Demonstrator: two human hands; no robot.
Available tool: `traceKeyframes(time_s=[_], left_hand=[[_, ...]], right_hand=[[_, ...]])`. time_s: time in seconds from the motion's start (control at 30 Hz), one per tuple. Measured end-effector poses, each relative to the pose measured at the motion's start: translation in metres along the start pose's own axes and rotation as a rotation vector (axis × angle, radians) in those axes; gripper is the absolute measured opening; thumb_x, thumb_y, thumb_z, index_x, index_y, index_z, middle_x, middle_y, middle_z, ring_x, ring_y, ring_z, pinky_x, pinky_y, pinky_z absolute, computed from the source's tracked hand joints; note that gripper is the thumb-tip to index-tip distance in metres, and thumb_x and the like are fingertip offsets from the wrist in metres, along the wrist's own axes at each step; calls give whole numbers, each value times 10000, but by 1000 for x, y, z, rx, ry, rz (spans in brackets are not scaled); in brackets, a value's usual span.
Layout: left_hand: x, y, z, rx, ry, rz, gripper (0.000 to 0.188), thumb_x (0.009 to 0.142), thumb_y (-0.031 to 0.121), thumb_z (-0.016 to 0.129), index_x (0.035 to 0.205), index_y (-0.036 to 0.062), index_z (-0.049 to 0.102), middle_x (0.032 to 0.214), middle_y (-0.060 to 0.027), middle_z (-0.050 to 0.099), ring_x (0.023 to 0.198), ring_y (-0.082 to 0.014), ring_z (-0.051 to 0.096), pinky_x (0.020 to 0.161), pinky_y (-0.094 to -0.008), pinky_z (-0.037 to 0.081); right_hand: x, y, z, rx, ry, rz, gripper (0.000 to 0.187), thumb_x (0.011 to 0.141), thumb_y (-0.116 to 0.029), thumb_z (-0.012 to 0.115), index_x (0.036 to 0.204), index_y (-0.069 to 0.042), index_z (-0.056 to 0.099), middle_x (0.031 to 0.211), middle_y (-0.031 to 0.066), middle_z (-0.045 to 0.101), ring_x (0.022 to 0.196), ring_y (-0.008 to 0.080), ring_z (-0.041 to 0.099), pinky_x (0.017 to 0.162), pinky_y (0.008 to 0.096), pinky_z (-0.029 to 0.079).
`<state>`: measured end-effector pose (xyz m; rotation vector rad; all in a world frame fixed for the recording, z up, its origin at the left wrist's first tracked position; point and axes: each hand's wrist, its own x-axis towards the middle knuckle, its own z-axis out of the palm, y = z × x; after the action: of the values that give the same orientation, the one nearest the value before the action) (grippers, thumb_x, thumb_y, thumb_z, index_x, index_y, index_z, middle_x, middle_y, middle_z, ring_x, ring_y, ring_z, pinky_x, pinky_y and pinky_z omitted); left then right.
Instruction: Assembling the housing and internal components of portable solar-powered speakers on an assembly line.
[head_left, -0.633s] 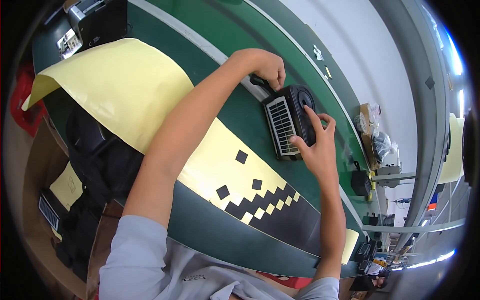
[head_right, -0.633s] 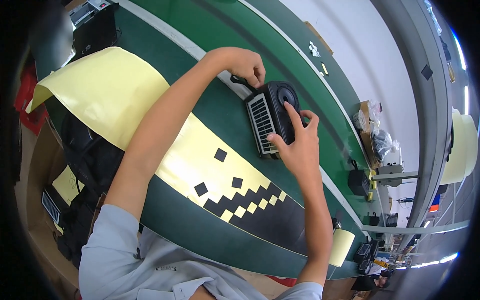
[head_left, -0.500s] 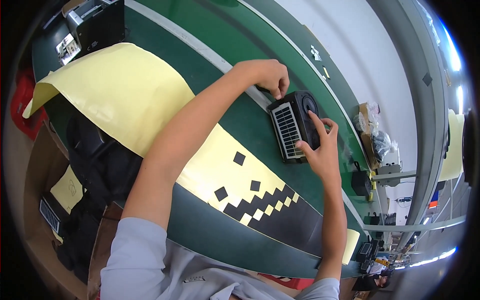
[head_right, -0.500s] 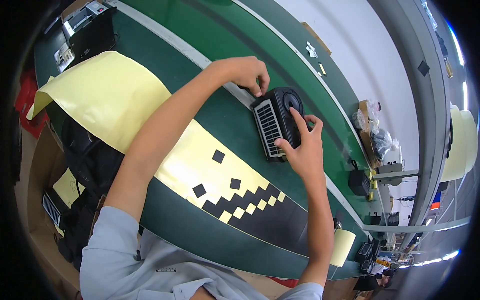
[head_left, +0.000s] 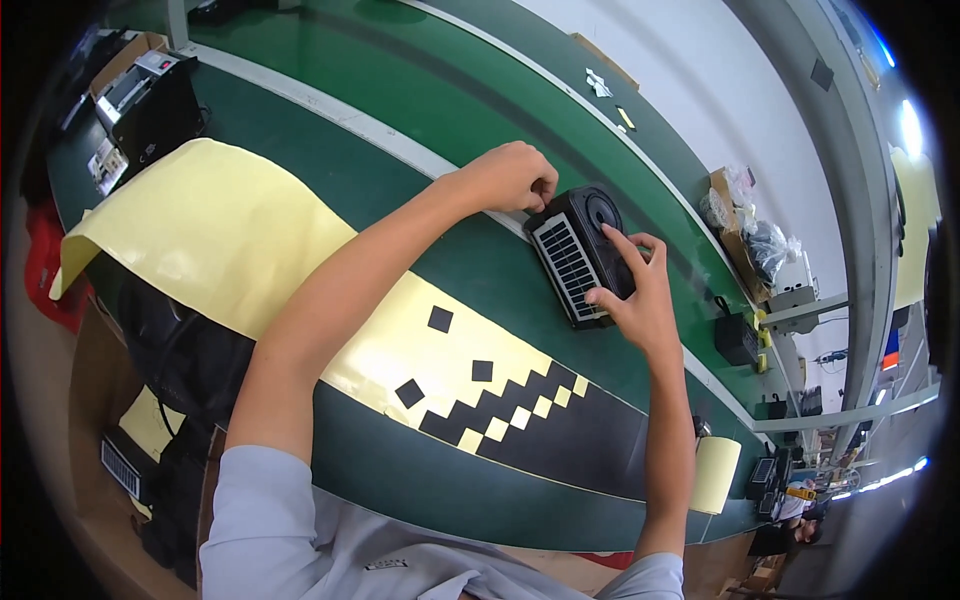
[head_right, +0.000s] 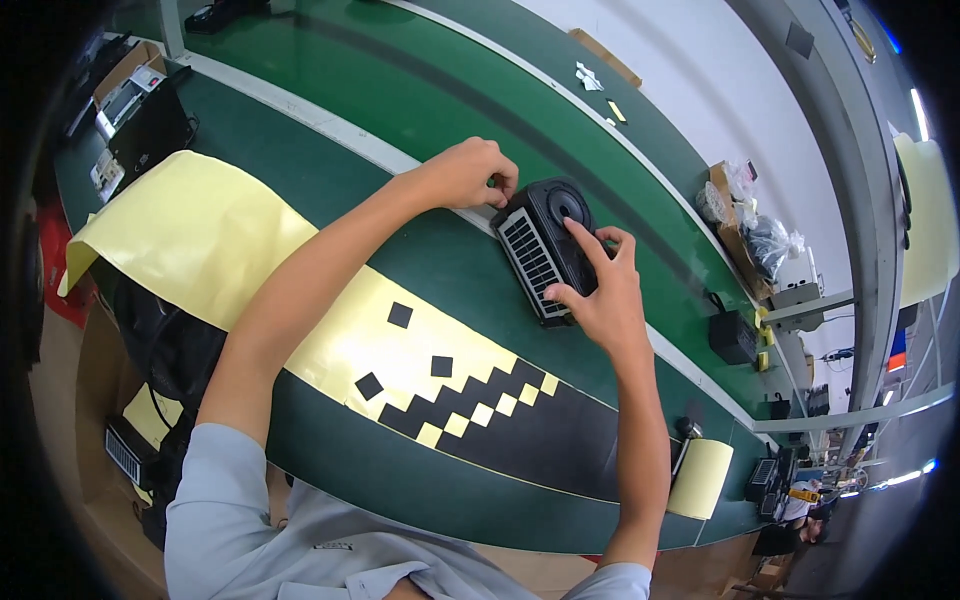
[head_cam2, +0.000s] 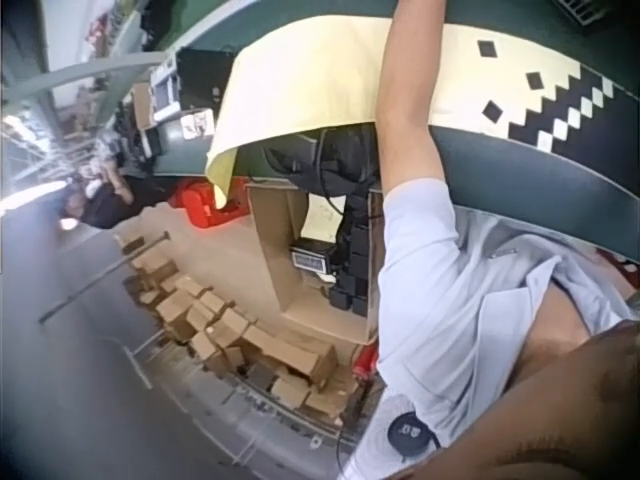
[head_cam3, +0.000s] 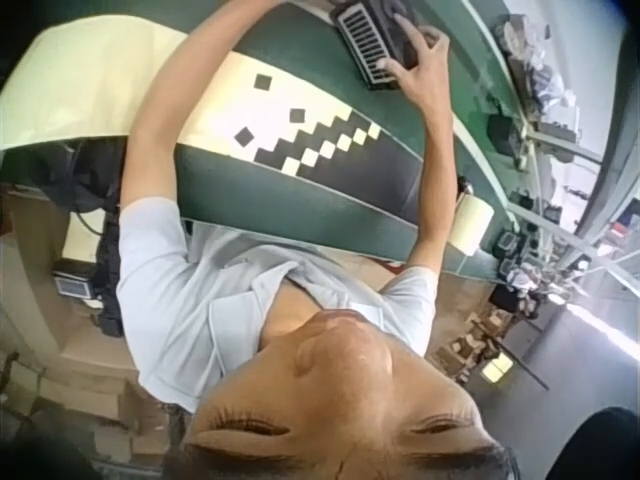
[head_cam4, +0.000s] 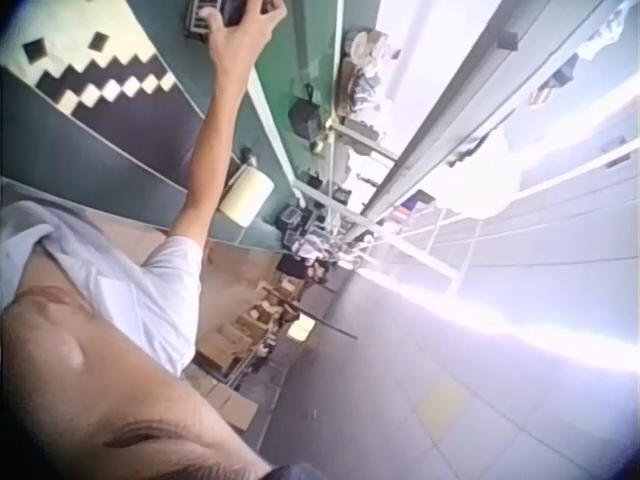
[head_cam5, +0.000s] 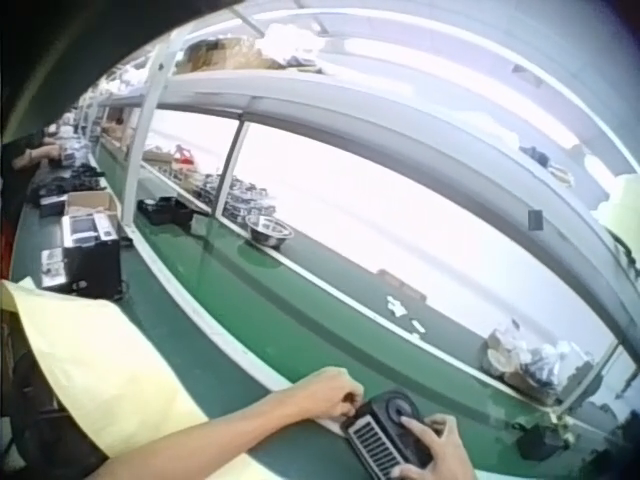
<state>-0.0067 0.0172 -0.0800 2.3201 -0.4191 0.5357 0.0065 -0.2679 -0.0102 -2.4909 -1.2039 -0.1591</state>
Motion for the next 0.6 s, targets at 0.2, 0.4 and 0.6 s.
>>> traceKeyframes(time_s=[0.2, 0.4, 0.6], left_hand=[[-2, 3, 2, -100, -26, -225, 133, 719, 78, 808, 831, 32, 753, 787, -99, 729, 766, -269, 700, 720, -368, 545], [-4, -5, 3, 51, -40, -60, 146, 754, 146, 820, 864, 63, 774, 849, -59, 731, 923, -269, 656, 858, -405, 508], [-3, 2, 4, 287, -58, 176, 122, 789, 172, 788, 884, 95, 787, 883, -54, 728, 958, -275, 631, 874, -417, 495]], right_hand=[[3, 3, -2, 21, -39, 27, 947, 545, -307, 957, 1424, -273, 606, 1381, 174, 465, 1102, 404, 622, 926, 489, 542], [9, 2, -3, -104, -95, 13, 974, 528, -312, 960, 1431, -313, 593, 1425, 172, 446, 1191, 419, 577, 979, 499, 512], [11, 15, -6, -161, -80, -25, 949, 600, -351, 938, 1467, -304, 554, 1483, 189, 418, 1233, 426, 560, 1021, 504, 479]])
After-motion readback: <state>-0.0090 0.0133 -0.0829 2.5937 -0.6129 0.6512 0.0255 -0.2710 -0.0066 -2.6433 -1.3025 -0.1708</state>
